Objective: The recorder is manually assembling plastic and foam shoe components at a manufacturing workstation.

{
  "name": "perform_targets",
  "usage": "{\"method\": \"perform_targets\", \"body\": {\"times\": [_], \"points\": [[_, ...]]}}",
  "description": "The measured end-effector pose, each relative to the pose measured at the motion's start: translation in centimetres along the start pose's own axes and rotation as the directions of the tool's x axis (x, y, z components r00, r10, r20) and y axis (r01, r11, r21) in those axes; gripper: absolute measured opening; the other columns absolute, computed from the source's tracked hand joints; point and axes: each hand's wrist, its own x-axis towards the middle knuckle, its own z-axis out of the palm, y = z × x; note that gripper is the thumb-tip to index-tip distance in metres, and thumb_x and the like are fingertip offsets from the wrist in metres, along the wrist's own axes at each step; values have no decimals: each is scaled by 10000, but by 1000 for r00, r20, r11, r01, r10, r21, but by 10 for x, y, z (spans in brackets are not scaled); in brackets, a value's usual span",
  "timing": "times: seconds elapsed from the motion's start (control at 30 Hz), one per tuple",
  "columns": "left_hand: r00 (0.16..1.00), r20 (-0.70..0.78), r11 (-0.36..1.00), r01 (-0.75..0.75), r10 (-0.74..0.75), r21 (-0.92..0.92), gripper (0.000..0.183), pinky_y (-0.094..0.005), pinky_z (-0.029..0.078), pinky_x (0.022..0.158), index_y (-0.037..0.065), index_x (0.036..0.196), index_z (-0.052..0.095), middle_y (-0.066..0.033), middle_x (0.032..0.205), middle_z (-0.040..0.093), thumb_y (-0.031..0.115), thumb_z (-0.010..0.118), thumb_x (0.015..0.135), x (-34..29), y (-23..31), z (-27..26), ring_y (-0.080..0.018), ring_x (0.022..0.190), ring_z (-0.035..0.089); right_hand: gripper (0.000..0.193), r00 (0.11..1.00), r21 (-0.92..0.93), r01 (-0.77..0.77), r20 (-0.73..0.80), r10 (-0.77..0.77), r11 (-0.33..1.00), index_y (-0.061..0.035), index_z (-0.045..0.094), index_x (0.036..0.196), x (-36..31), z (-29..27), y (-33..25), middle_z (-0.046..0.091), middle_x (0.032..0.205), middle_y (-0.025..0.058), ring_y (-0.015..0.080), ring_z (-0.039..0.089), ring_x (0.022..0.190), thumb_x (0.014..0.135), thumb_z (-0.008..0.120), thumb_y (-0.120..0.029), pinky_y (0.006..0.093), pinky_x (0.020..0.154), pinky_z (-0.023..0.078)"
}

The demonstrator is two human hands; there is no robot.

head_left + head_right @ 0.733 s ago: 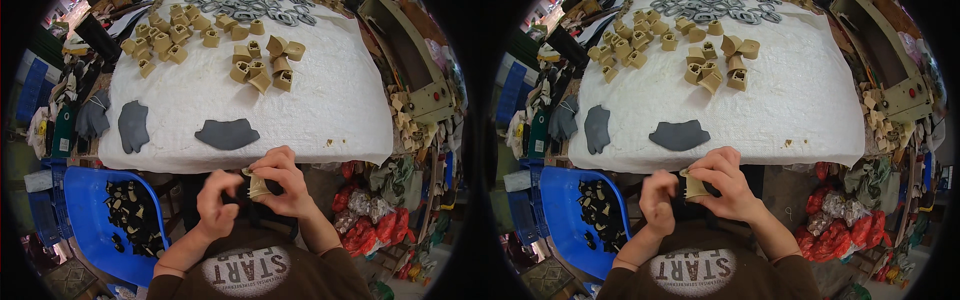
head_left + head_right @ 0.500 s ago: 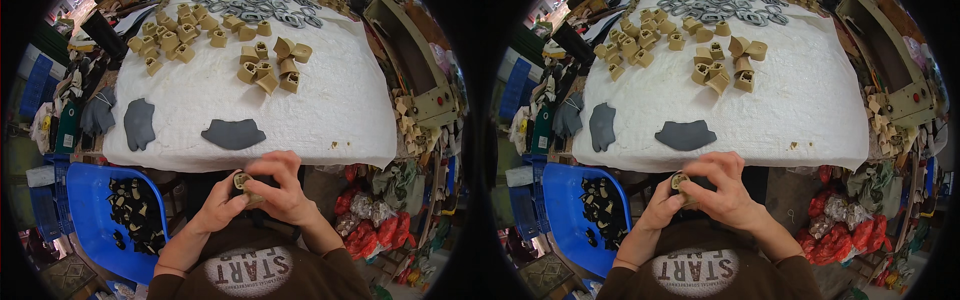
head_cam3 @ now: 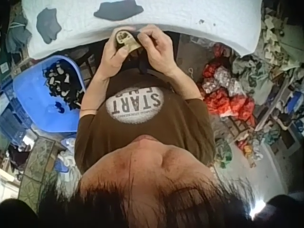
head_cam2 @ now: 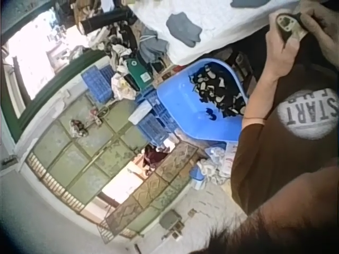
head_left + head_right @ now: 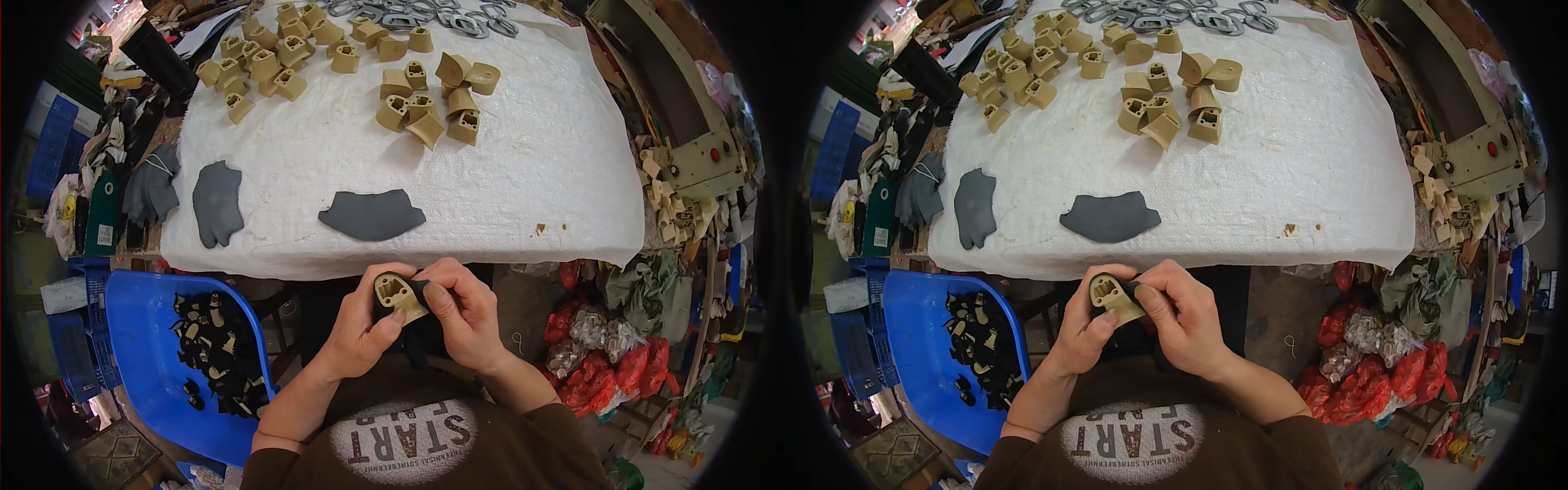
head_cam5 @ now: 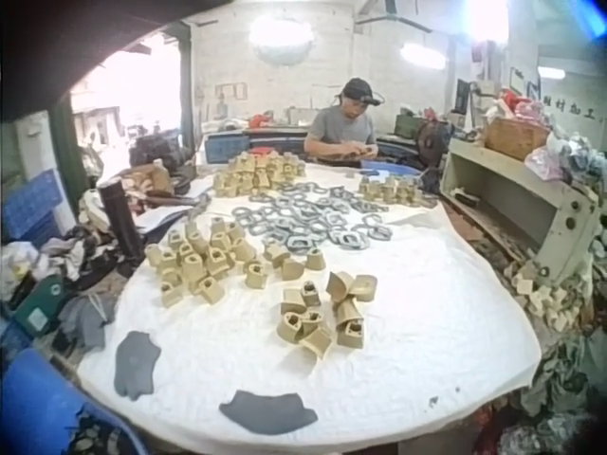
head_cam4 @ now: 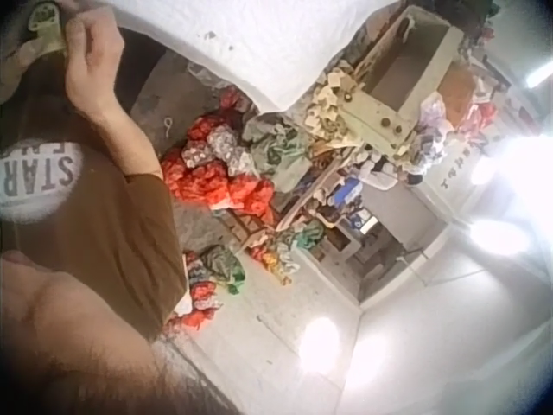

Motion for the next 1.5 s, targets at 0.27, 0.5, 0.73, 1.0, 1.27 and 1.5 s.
{"method": "perform_targets", "body": {"times": [0.27,0.5,0.73,1.0,1.27,1.5], "points": [[977,-207,978,-10,54,209,334,-292,458,678,6,1064,411,-105,836,560,226,535,845,1,0,15,-157,746,543,97,992,-110,94,-78,-103,990,12,586,956,1,9,-1,574,802,97,163,540,647,874,551,-26,256,566,431],[965,-251,991,-45,76,127,326,-287,416,771,8,1171,357,-90,965,498,235,422,946,0,-11,11,-145,848,484,507,908,-589,401,153,-390,701,54,519,1157,-3,21,4,504,1143,233,351,553,947,657,600,59,377,721,490],[982,-107,966,127,-154,-225,499,-246,400,750,6,1329,285,-63,975,488,287,426,941,-6,-8,-3,-107,821,461,330,965,-290,117,259,-39,950,1,548,1121,8,-21,-17,625,997,139,263,603,900,794,588,-11,335,774,483],[976,193,965,141,-98,-222,663,-248,404,758,-42,1402,182,-75,1020,494,349,417,922,-2,-4,5,-118,845,477,663,853,242,-361,475,214,901,-11,453,1278,23,-34,7,596,1044,75,146,551,1001,688,751,-70,294,868,442],[979,57,905,202,-195,-375,564,-251,388,638,11,1387,251,-71,1004,516,364,328,954,2,-3,13,-101,716,453,505,967,50,-138,222,124,989,-22,486,1234,22,-17,10,626,843,73,144,604,783,773,681,-90,300,759,479],[885,229,424,403,-405,-811,532,-256,357,559,129,1298,412,-18,800,499,509,292,946,1,-9,12,-104,583,389,257,955,-42,174,252,-158,984,-46,577,1047,18,-14,16,413,1225,153,264,420,1066,793,600,-18,351,928,367]]}}
